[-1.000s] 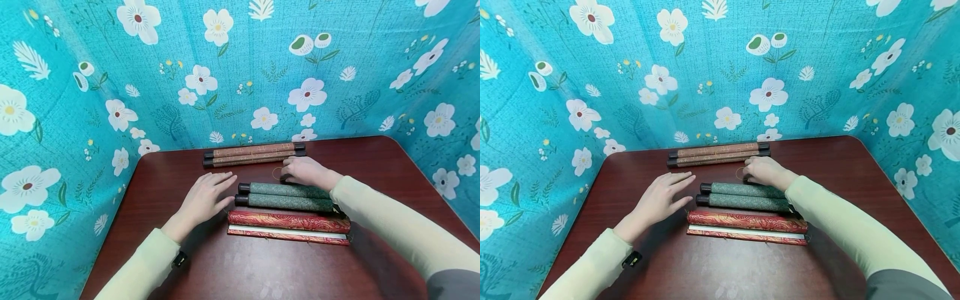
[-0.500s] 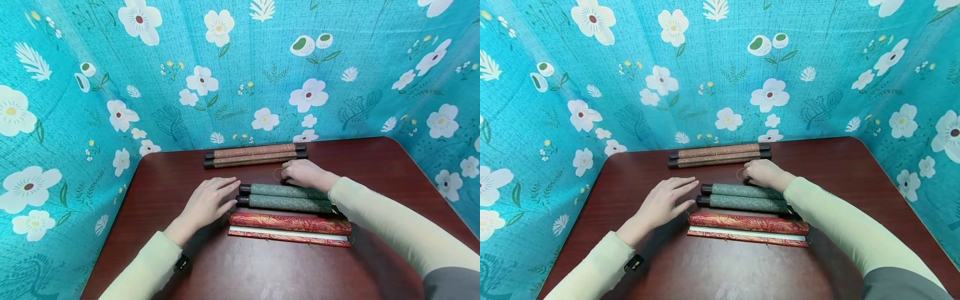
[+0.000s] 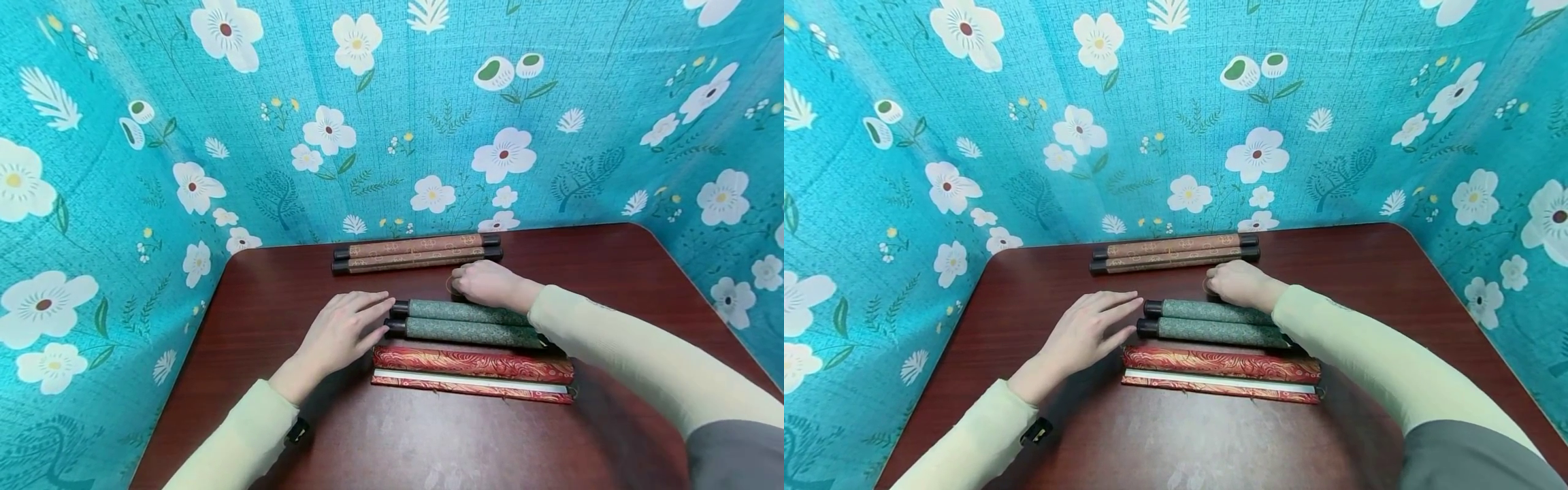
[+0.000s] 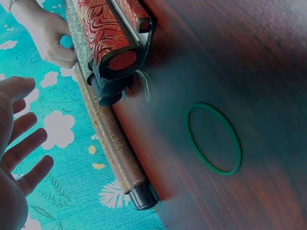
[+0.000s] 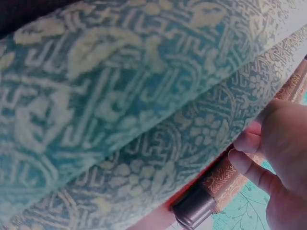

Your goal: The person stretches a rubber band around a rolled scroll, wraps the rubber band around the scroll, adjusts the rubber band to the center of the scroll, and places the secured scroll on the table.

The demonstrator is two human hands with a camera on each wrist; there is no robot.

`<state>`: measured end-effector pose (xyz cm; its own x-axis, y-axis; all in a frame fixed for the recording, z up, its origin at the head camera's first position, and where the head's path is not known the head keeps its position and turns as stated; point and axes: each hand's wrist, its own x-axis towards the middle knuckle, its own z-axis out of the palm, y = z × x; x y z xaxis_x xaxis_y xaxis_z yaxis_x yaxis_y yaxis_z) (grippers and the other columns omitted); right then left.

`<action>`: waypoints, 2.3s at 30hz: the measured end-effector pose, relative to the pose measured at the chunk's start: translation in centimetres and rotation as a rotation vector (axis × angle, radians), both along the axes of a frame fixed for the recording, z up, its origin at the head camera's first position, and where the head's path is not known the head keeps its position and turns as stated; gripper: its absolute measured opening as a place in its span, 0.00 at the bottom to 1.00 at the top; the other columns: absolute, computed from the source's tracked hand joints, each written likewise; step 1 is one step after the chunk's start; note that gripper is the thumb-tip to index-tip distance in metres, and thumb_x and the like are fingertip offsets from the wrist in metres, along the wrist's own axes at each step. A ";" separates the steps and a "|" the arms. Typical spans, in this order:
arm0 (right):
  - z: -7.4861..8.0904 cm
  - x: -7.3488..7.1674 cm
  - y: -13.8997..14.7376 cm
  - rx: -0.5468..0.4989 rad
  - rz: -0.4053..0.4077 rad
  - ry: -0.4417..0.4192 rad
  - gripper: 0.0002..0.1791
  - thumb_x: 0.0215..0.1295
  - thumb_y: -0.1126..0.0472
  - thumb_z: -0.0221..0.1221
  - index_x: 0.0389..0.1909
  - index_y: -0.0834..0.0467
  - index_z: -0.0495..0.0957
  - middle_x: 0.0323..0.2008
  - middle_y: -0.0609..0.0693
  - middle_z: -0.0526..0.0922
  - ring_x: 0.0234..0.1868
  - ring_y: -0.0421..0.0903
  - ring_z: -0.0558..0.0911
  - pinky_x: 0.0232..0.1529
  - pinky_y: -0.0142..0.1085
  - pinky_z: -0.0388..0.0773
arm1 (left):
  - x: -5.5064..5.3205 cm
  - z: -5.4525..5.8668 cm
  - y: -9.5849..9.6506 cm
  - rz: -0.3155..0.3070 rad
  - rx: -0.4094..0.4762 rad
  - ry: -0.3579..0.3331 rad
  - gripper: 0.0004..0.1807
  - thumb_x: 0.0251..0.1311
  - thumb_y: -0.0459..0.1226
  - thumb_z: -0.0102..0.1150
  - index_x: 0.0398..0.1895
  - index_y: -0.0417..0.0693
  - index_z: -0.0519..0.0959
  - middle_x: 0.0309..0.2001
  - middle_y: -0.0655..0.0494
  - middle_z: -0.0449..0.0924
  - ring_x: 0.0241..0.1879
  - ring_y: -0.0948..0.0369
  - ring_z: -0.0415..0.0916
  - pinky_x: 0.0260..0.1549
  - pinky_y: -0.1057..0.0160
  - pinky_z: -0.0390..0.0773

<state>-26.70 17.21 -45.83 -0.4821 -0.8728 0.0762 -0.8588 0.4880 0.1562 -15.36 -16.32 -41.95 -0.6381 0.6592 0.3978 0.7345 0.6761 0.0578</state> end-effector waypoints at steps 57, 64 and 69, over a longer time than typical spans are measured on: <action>10.2 7.0 -1.6 -0.541 0.129 -0.042 0.12 0.58 0.72 0.71 0.33 0.53 0.80 0.31 0.44 0.76 0.29 0.36 0.72 0.27 0.33 0.73 | -2.7 1.0 7.5 -0.047 0.568 -0.311 0.16 0.71 0.39 0.69 0.60 0.50 0.88 0.55 0.56 0.88 0.57 0.59 0.84 0.58 0.57 0.83; 10.2 7.4 -1.4 -0.569 0.102 -0.073 0.12 0.59 0.73 0.68 0.32 0.53 0.79 0.31 0.43 0.76 0.29 0.37 0.73 0.28 0.31 0.72 | -2.8 0.9 7.7 -0.070 0.619 -0.306 0.03 0.70 0.35 0.68 0.43 0.49 0.88 0.43 0.58 0.87 0.45 0.58 0.84 0.47 0.60 0.82; 10.1 7.2 -1.1 -0.593 0.051 -0.146 0.12 0.62 0.72 0.66 0.33 0.52 0.80 0.31 0.43 0.76 0.28 0.38 0.73 0.28 0.31 0.72 | -2.7 0.9 7.6 -0.091 0.670 -0.344 0.03 0.68 0.32 0.66 0.39 0.49 0.87 0.39 0.59 0.85 0.42 0.59 0.83 0.45 0.61 0.82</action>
<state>-19.48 16.10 -35.71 -0.4829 -0.7239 0.4928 -0.8754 0.4135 -0.2504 -18.07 -8.72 -41.03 -0.7532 0.4028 0.5201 0.6521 0.3529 0.6710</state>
